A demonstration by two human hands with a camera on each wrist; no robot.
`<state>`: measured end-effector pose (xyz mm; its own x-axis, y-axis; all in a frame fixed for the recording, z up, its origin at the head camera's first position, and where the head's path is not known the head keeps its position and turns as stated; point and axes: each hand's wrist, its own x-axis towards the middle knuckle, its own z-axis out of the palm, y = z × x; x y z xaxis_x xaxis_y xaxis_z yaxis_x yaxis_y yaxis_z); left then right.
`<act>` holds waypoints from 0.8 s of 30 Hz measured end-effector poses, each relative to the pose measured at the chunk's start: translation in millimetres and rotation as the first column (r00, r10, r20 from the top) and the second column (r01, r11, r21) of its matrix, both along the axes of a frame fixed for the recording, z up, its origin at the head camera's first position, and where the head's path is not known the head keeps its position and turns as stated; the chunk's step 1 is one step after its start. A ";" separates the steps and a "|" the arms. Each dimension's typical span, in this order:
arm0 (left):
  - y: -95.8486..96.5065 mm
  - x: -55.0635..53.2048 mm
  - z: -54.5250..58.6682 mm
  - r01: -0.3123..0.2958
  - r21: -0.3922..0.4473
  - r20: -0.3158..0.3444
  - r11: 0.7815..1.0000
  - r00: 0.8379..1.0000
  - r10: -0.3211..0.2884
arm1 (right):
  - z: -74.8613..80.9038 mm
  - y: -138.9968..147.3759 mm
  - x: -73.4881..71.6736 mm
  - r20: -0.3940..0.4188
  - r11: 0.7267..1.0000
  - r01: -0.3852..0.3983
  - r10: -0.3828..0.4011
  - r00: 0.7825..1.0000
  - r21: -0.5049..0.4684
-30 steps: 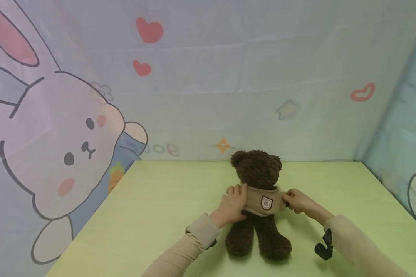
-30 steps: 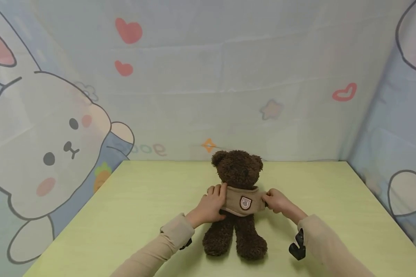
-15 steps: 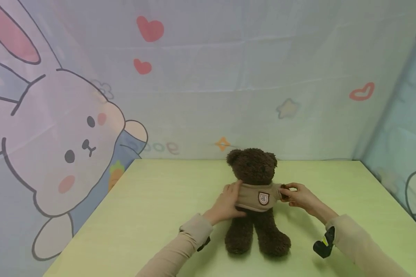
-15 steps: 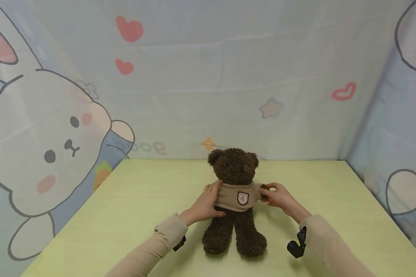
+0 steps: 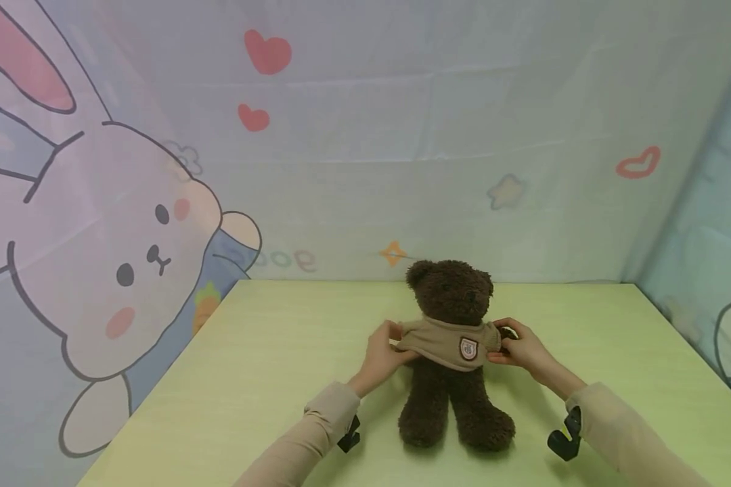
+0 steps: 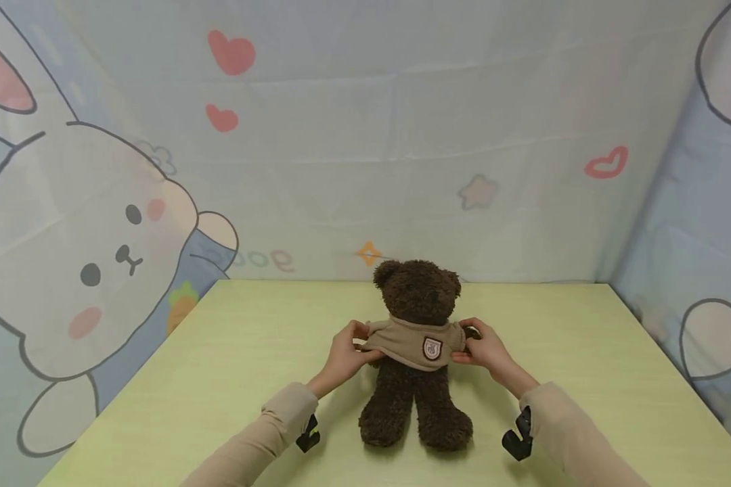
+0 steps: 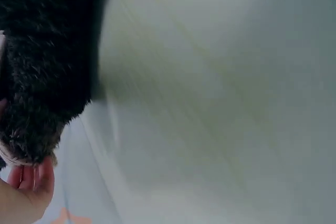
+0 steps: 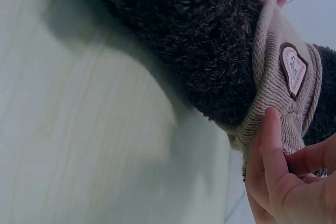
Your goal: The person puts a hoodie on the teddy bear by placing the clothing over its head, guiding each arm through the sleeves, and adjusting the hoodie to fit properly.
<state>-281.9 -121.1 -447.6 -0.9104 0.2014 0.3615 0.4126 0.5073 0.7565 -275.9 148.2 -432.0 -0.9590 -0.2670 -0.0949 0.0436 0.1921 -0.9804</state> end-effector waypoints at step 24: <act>10.7 -13.9 5.3 0.147 -0.102 -0.046 0.984 0.987 -0.153 | -18.0 1.4 -1.6 -0.053 1.000 0.031 -0.030 0.998 0.004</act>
